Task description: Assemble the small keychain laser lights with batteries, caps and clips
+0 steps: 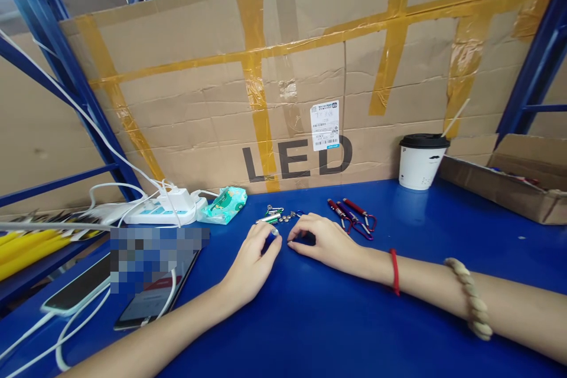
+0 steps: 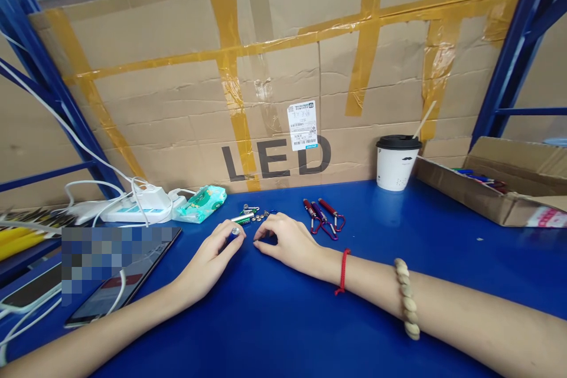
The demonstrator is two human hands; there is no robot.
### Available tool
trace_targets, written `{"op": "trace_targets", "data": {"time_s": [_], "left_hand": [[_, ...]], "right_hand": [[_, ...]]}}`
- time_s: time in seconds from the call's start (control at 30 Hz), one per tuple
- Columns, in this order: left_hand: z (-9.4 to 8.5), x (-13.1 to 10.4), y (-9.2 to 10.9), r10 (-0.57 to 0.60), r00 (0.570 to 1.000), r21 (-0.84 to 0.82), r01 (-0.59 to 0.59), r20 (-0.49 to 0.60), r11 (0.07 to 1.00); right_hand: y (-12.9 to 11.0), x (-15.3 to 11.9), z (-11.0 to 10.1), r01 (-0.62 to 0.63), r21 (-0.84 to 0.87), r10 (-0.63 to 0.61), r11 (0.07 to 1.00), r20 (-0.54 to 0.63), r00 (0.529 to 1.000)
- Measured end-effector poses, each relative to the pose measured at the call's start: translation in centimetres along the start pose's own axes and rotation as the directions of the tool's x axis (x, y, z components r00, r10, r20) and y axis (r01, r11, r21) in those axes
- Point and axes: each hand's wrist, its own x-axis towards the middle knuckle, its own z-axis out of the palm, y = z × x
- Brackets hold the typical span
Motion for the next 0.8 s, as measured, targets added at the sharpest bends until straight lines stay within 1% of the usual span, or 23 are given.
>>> {"op": "trace_targets", "data": {"time_s": [0.1, 0.17, 0.23, 0.33, 0.43, 0.53, 0.63, 0.7, 0.8], "left_hand": [[0.1, 0.0, -0.1, 0.004, 1.000, -0.005, -0.004, -0.002, 1.000], [0.1, 0.0, -0.1, 0.001, 1.000, -0.009, -0.001, -0.014, 1.000], [0.1, 0.0, -0.2, 0.005, 1.000, -0.005, -0.005, -0.022, 1.000], [0.1, 0.0, -0.3, 0.037, 0.999, 0.022, -0.036, -0.008, 0.999], [0.1, 0.0, -0.5, 0.080, 0.997, 0.047, -0.081, 0.016, 0.996], [0.2, 0.0, -0.7, 0.101, 0.994, 0.064, -0.103, 0.030, 0.993], [0.3, 0.0, -0.8, 0.100, 0.994, 0.078, -0.103, 0.040, 0.992], [0.3, 0.1, -0.9, 0.098, 0.994, 0.082, -0.101, 0.044, 0.991], [0.2, 0.1, -1.0, 0.103, 0.994, 0.075, -0.105, 0.035, 0.992]], "right_hand": [[-0.1, 0.0, -0.1, 0.029, -0.011, -0.028, 1.000, 0.018, 0.999], [-0.3, -0.1, -0.2, 0.040, -0.016, -0.040, 0.999, -0.005, 0.999], [-0.5, -0.1, -0.3, 0.048, -0.014, -0.049, 0.999, -0.087, 0.995], [-0.8, -0.3, -0.5, 0.084, 0.025, -0.075, 0.996, -0.254, 0.964], [-1.0, -0.4, -0.6, 0.155, 0.073, -0.121, 0.985, -0.339, 0.933], [-1.1, -0.4, -0.6, 0.266, 0.082, -0.224, 0.960, -0.342, 0.913], [-1.0, -0.5, -0.6, 0.361, 0.066, -0.328, 0.930, -0.293, 0.898], [-1.0, -0.5, -0.6, 0.382, 0.065, -0.353, 0.922, -0.270, 0.896], [-0.9, -0.5, -0.5, 0.377, 0.083, -0.343, 0.923, -0.269, 0.900]]}}
